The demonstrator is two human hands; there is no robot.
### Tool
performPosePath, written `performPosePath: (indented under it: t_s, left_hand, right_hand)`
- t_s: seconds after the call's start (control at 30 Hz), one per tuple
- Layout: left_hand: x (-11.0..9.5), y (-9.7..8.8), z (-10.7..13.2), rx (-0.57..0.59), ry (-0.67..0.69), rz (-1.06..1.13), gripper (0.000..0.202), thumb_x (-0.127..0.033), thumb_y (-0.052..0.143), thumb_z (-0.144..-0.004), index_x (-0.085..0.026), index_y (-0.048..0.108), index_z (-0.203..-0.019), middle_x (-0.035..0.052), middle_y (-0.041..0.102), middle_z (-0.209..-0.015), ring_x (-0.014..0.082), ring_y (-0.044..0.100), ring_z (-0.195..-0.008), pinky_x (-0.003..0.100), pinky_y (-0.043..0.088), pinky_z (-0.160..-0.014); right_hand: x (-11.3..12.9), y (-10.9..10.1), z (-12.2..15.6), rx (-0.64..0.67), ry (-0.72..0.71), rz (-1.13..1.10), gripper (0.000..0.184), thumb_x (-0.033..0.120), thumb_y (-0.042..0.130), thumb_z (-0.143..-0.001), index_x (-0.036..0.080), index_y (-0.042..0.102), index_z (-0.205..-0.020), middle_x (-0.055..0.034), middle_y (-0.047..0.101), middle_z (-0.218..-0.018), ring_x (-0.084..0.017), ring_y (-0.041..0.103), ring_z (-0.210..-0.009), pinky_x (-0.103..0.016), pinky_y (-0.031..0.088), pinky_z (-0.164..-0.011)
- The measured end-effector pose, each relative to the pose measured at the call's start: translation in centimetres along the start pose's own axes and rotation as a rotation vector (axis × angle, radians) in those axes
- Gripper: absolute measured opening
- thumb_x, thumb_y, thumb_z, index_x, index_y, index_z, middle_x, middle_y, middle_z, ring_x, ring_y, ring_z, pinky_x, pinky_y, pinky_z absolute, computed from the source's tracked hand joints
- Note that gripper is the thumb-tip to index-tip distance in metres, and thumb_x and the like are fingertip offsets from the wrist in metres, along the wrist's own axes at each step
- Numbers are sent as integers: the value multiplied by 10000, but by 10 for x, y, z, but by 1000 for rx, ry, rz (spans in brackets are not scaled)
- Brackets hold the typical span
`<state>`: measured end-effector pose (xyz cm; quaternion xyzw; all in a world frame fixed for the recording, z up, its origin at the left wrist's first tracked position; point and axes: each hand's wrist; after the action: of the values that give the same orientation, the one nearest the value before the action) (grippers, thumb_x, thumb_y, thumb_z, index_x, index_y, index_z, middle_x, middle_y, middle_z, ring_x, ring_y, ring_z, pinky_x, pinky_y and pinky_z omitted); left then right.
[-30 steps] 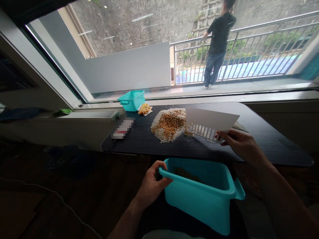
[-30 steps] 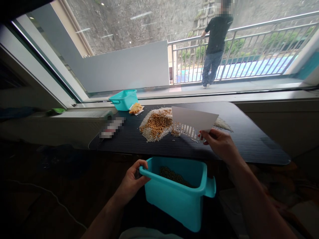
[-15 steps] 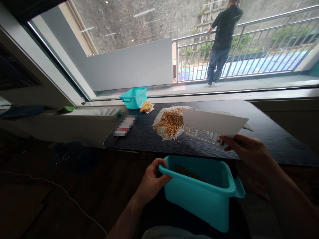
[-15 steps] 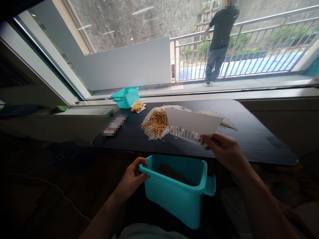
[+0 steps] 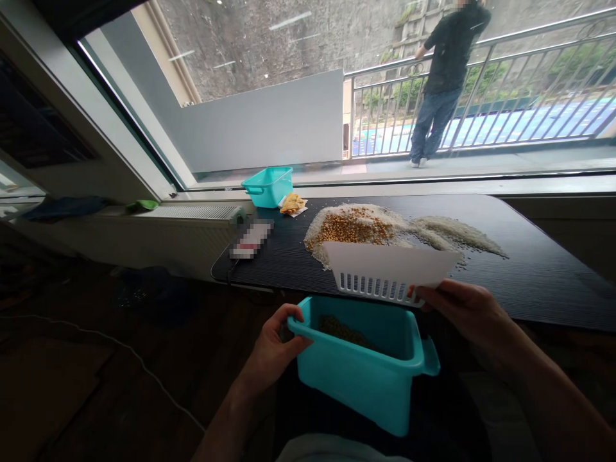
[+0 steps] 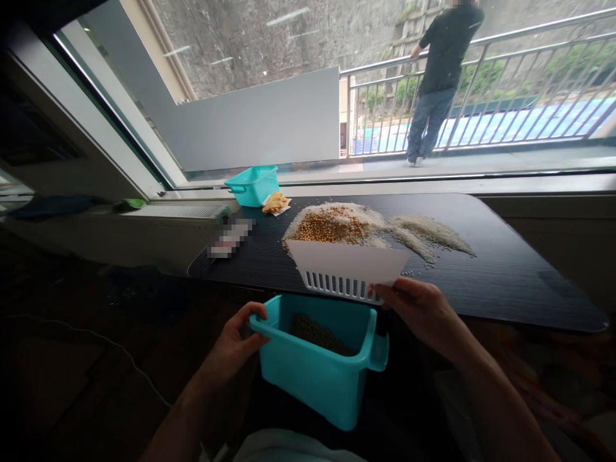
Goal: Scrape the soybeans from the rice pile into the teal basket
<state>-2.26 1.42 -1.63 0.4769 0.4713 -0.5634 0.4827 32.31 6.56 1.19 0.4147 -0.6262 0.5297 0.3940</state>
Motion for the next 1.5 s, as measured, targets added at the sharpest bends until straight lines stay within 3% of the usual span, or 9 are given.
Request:
performPosePath:
  t_s: [0.17, 0.27, 0.43, 0.83, 0.97, 1.27, 1.5]
  left_hand:
    - [4, 4, 0, 1, 25, -16, 337, -384, 892, -768, -212, 638, -908, -60, 504, -755, 133, 451, -706, 217, 384, -639]
    - [5, 7, -1, 33, 31, -13, 345, -409, 884, -779, -213, 631, -906, -69, 466, -739, 129, 419, -686, 220, 362, -623]
    - [2, 11, 0, 51, 30, -20, 386, -471, 890, -775, -214, 628, -894, -63, 472, -747, 135, 429, -697, 228, 372, -638]
    - [1, 13, 0, 62, 11, -1, 389, -460, 900, -775, -216, 627, -906, -59, 481, -754, 135, 439, -706, 227, 381, -644]
    - [3, 13, 0, 56, 37, -16, 388, -472, 897, -785, -214, 634, -907, -63, 469, -750, 135, 430, -705, 227, 374, -645]
    - [2, 13, -1, 60, 28, -2, 407, -487, 910, -775, -218, 633, -904, -64, 475, -742, 135, 442, -699, 224, 379, -636]
    - [4, 12, 0, 55, 25, 8, 359, -415, 902, -782, -217, 633, -912, -62, 479, -751, 134, 435, -705, 222, 382, -642]
  right_hand:
    - [1, -23, -2, -275, 46, 81, 530, 782, 806, -681, 256, 806, -751, -54, 790, -725, -240, 740, -645, -377, 642, -674]
    - [7, -27, -6, -318, 100, 96, 465, 704, 810, -675, 246, 782, -749, -53, 773, -710, -247, 746, -668, -365, 632, -677]
    - [15, -22, -9, -348, 122, 68, 465, 711, 808, -595, 259, 741, -682, -32, 705, -595, -261, 722, -618, -375, 610, -617]
    - [11, -26, -7, -301, 73, 115, 370, 625, 791, -680, 257, 782, -718, -35, 745, -627, -257, 738, -625, -360, 607, -604]
    - [17, -24, -10, -362, 123, 139, 422, 671, 751, -636, 254, 763, -699, -44, 713, -604, -266, 736, -630, -379, 614, -631]
    - [14, -23, -1, -304, 66, 80, 438, 689, 817, -666, 256, 780, -720, -45, 786, -697, -257, 746, -633, -379, 639, -643]
    - [18, -21, 1, -255, 50, 81, 536, 794, 811, -625, 260, 777, -660, -50, 755, -631, -247, 716, -577, -374, 621, -580]
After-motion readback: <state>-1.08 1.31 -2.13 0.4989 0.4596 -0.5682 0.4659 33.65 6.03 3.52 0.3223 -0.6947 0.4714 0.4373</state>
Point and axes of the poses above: each hand's wrist, its own z-axis away from the middle knuckle, its own y-axis out of the palm, x = y × z
